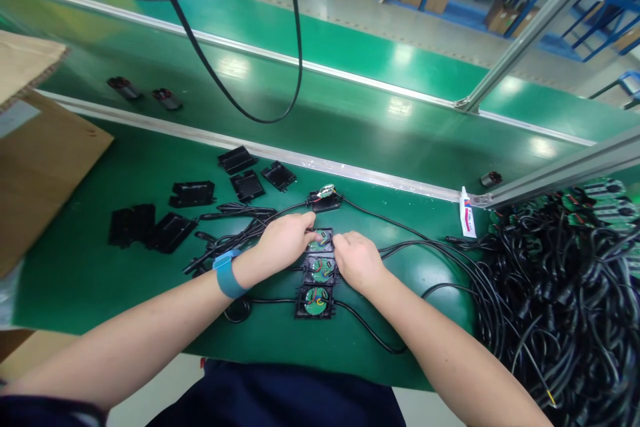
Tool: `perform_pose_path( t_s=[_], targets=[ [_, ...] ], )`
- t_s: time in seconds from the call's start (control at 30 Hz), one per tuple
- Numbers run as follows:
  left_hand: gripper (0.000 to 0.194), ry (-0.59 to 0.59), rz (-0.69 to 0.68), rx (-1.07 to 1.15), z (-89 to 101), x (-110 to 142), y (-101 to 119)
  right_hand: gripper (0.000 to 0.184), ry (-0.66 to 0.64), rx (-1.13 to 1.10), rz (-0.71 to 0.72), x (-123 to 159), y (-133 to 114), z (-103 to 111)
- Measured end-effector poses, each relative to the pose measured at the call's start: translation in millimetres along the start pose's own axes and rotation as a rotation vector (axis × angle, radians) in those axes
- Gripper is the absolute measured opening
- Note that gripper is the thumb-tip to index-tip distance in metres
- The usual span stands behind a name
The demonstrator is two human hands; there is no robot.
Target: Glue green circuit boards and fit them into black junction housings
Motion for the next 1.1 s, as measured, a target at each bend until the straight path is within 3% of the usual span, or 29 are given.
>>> perform_pose_path(
  t_s=[0.27,0.33,0.4,0.5,0.6,0.7,0.87,0.97,1.1],
  targets=[
    [0.021,-0.013,0.009,-0.001,-0.4,0.7,0.1,0.023,-0.335,0.061,-0.062,-10.6,-6.0,3.7],
    [0.021,-0.014,0.005,-0.002,-1.1,1.3,0.1,0.022,-0.365,0.044,-0.020,-14.3,-6.7,10.8],
    [0.021,-0.010,0.000,0.000,-1.7,1.9,0.0,0.021,-0.315,-0.058,-0.017,-19.4,-2.0,21.2],
    [0.020,-0.004,-0.010,0.006,-2.7,2.4,-0.1,0.028,-0.219,-0.307,-0.237,-22.9,24.8,26.1],
    [0.018,-0.005,-0.007,0.004,-3.3,2.4,-0.8,0.033,-0.288,-0.424,-0.445,-24.2,42.3,9.9],
    [0.018,-0.019,-0.007,0.007,-3.7,2.4,-0.4,0.031,-0.408,-0.372,-0.458,-33.0,38.0,-1.2],
    [0.019,-0.033,-0.006,0.013,-4.0,3.0,-0.3,0.029,-0.535,-0.179,-0.398,-43.6,19.5,4.4],
    [0.019,-0.038,-0.014,0.023,-3.1,3.0,1.3,0.033,-0.511,-0.180,-0.421,-41.9,15.3,10.3],
    [0.016,-0.087,-0.022,0.039,-2.6,2.1,3.2,0.050,-0.342,-0.253,-0.472,-36.5,18.4,14.7]
  ],
)
Point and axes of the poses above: each hand's wrist, its own x-axis away from the middle knuckle, its own z-axis out of the back of the hand, y = z × x, the point moved 9 cm from there along -x, towards the middle knuckle, and after that the axes turned 14 degrees about z, right-handed, at the moved point
